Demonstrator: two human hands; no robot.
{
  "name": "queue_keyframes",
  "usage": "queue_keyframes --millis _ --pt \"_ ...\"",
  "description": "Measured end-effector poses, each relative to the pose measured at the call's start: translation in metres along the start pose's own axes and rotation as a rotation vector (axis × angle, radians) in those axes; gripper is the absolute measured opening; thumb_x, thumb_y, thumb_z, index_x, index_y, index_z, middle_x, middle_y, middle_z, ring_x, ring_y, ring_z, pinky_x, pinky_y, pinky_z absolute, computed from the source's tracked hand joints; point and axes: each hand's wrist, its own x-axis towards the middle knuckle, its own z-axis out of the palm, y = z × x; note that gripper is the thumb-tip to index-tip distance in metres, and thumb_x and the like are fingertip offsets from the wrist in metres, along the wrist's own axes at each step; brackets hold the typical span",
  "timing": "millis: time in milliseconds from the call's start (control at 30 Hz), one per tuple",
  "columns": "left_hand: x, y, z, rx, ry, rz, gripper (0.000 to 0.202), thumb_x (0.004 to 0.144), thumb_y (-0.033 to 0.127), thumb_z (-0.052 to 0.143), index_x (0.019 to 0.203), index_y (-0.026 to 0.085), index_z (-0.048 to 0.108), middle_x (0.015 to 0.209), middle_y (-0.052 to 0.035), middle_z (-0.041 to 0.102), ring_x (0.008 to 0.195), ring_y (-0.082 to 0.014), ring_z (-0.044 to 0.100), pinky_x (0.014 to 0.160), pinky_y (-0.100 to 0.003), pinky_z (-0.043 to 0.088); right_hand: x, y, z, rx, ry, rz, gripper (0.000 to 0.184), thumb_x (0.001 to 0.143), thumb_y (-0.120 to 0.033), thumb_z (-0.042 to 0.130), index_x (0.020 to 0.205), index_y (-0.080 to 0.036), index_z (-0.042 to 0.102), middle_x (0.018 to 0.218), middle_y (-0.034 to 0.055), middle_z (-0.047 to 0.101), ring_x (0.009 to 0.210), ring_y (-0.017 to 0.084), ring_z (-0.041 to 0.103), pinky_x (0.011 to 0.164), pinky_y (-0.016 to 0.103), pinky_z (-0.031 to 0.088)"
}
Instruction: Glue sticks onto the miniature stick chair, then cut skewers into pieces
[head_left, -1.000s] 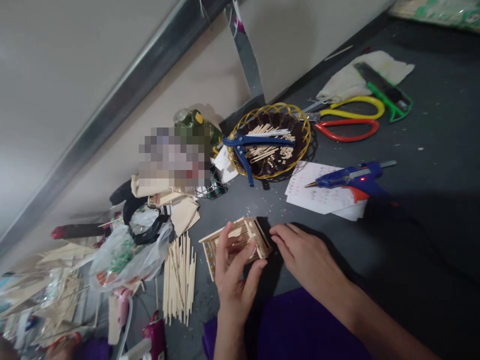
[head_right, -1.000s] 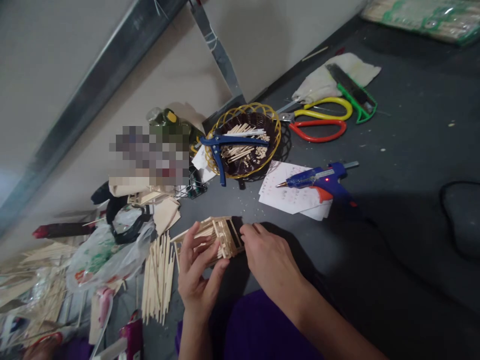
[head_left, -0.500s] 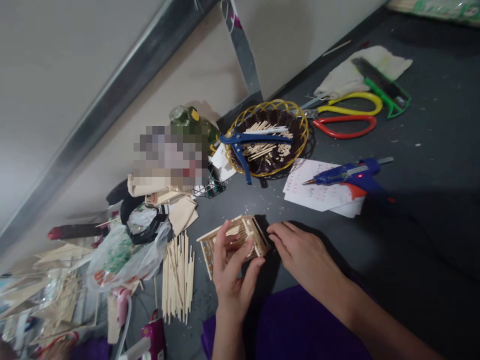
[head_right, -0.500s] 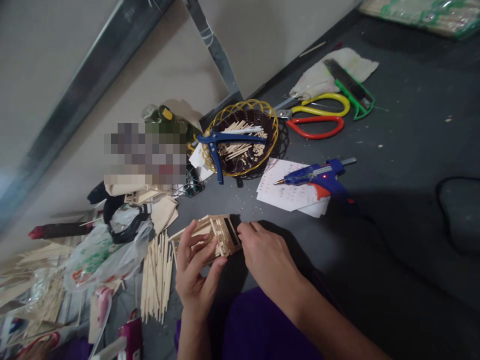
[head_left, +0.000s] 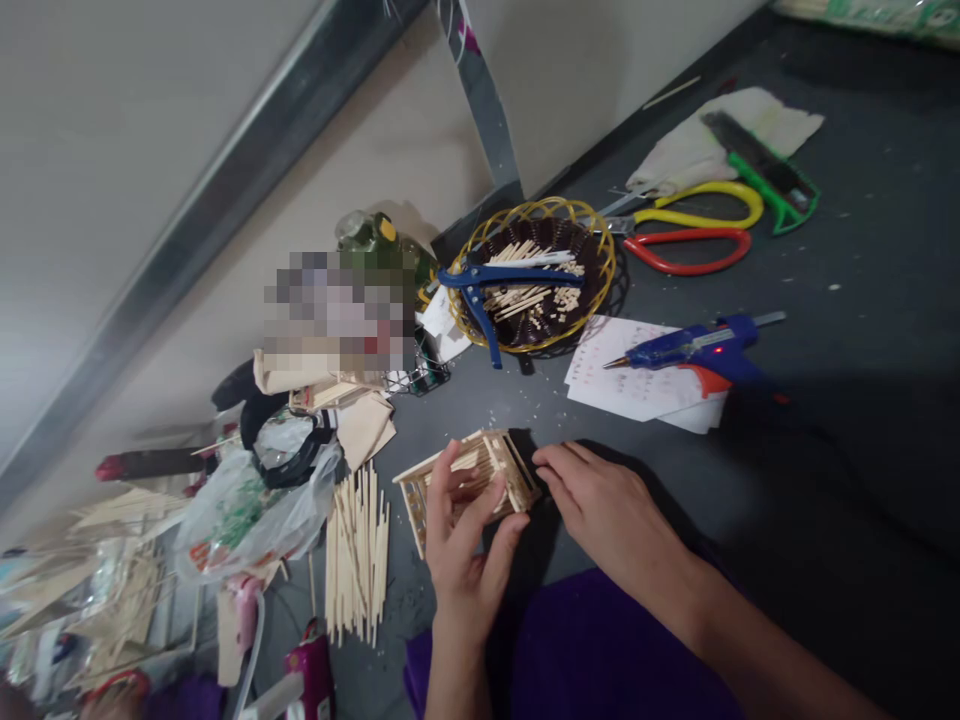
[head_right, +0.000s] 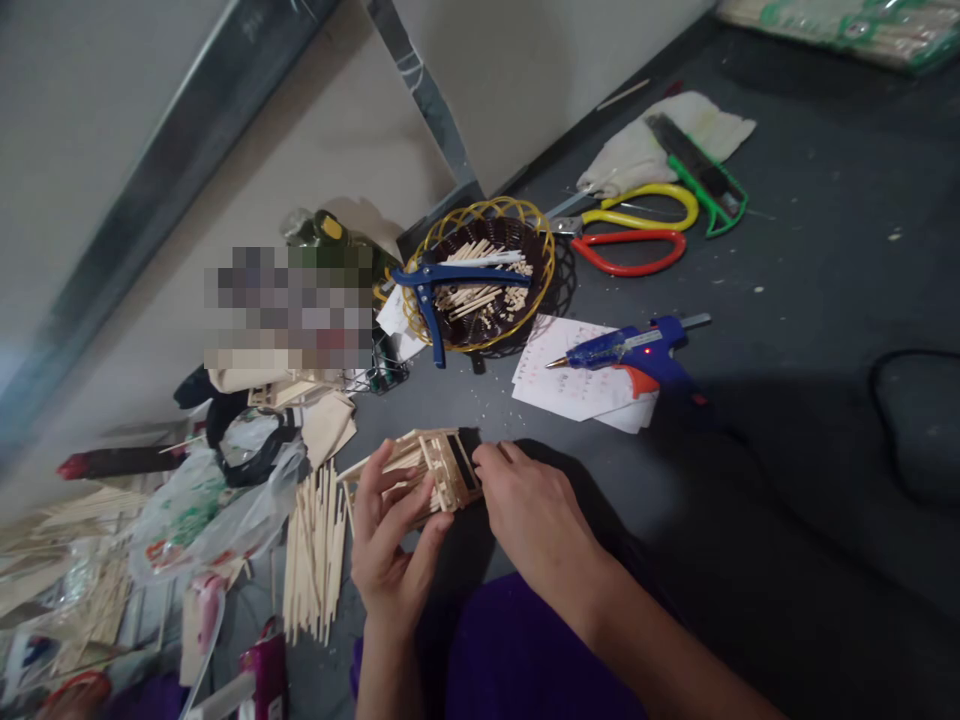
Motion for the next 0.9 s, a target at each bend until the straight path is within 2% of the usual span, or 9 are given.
queue_keyframes --millis 200,367,600,900 --pt "0.0007 0.0003 0.0006 -0.032 0.011 0.015 0.039 0.080 0.014 0.069 0.118 0.022 0.064 0.149 -0.0122 0.040 0.112 -0.0233 0.059 0.082 -0.037 0.059 -0.0033 -0.0043 -0.0039 0.148 0.142 -0.185 0.027 0.094 -0.013 0.045 0.110 -0.020 0.065 0.091 0.0046 0.070 0.077 0.017 0.069 0.067 0.027 0.054" --pt "-0.0012 -0.0016 0.0009 -0.022 0.004 0.005 0.036 0.081 0.015 0.069 0.116 0.022 0.064 0.149 -0.0125 0.039 0.112 -0.0238 0.059 0.081 -0.037 0.059 -0.0051 -0.0041 -0.0054 0.190 0.119 -0.324 0.043 0.094 -0.009 0.039 0.130 -0.024 0.057 0.091 0.0044 0.068 0.075 0.012 0.068 0.066 0.021 0.053" --pt "-0.0009 -0.0032 0.0015 -0.017 0.009 0.042 0.037 0.081 0.016 0.068 0.117 0.023 0.063 0.149 -0.0131 0.038 0.112 -0.0243 0.059 0.080 -0.037 0.060 -0.0045 -0.0005 -0.0019 0.139 0.016 -0.327 0.048 0.092 -0.009 0.042 0.135 -0.026 0.054 0.096 0.0051 0.067 0.073 0.012 0.067 0.067 0.023 0.055" --pt "-0.0005 -0.0027 0.0010 -0.003 0.022 0.045 0.036 0.081 0.016 0.068 0.116 0.022 0.064 0.148 -0.0135 0.040 0.114 -0.0246 0.059 0.082 -0.038 0.059 -0.0032 -0.0047 -0.0057 0.149 0.000 -0.274 0.049 0.091 -0.008 0.043 0.133 -0.027 0.057 0.092 0.0051 0.067 0.076 0.013 0.067 0.071 0.023 0.054"
